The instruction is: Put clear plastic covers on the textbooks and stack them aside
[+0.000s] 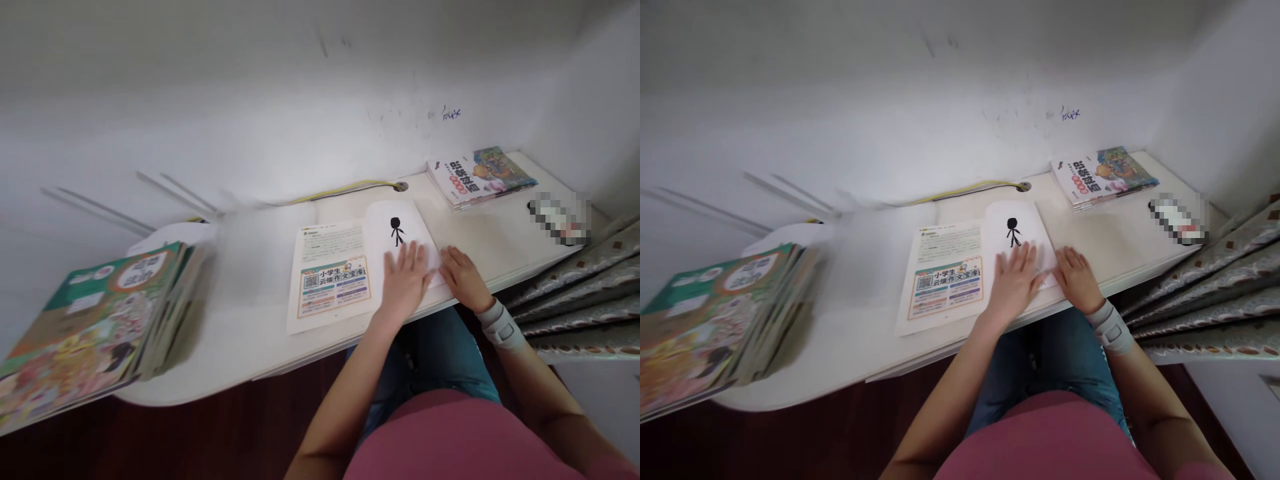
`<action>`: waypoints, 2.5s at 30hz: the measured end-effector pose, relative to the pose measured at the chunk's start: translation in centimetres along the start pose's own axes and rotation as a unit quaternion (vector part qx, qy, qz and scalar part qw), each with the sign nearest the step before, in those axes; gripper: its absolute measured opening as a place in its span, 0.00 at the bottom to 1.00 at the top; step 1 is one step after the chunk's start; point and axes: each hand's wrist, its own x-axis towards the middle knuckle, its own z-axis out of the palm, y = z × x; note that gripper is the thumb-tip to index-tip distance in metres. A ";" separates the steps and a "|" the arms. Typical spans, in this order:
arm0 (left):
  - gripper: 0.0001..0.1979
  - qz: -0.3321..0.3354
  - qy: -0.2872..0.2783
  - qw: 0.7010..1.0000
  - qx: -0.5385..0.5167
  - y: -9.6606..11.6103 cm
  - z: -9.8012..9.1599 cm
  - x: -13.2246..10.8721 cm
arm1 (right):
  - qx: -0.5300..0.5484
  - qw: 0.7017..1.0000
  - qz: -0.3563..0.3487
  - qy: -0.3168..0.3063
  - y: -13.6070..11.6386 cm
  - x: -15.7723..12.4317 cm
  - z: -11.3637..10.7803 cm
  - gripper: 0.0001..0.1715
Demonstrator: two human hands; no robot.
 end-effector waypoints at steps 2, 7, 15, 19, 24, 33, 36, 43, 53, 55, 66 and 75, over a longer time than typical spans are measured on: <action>0.32 -0.058 0.001 0.998 0.001 -1.6 -0.9 -0.5 | -0.034 0.999 0.016 -0.005 0.7 -0.1 -0.3 0.29; 0.33 -0.064 -0.055 0.996 -0.030 -3.6 -0.3 -0.8 | -0.072 0.997 0.025 -0.029 1.6 -0.1 -0.3 0.34; 0.33 -0.058 -0.036 0.998 -0.014 -2.5 1.3 -0.1 | -0.080 0.996 0.016 -0.042 1.5 0.0 -0.3 0.32; 0.33 -0.066 -0.039 0.997 -0.019 -2.0 1.1 0.2 | -0.076 0.996 0.018 -0.037 1.4 -0.1 -0.3 0.31; 0.33 -0.063 -0.038 0.997 -0.023 -1.4 1.3 0.6 | -0.073 0.997 0.015 -0.035 1.4 -0.1 -0.3 0.31; 0.33 -0.053 -0.033 0.998 -0.030 -0.8 1.7 1.2 | -0.078 0.996 0.010 -0.038 1.4 -0.2 -0.5 0.30; 0.32 -0.055 -0.035 0.997 -0.034 -0.4 1.7 1.4 | -0.081 0.996 0.010 -0.040 1.3 -0.1 -0.6 0.29; 0.33 -0.059 -0.040 0.997 -0.041 0.1 1.9 1.8 | -0.084 0.996 0.008 -0.038 1.4 -0.1 -0.6 0.30; 0.32 -0.058 -0.044 0.996 -0.052 0.4 1.9 2.0 | -0.075 0.996 0.012 -0.039 1.4 -0.1 -0.5 0.30; 0.32 -0.055 -0.041 0.996 -0.051 0.4 1.9 2.1 | -0.075 0.996 0.011 -0.039 1.4 -0.1 -0.5 0.30; 0.33 -0.056 -0.048 0.996 -0.047 1.0 2.1 2.5 | -0.080 0.996 0.011 -0.028 1.3 -0.1 -0.6 0.28; 0.34 -0.049 -0.047 0.997 -0.040 1.5 2.8 2.9 | -0.096 0.995 0.002 -0.025 1.5 -0.2 -0.6 0.27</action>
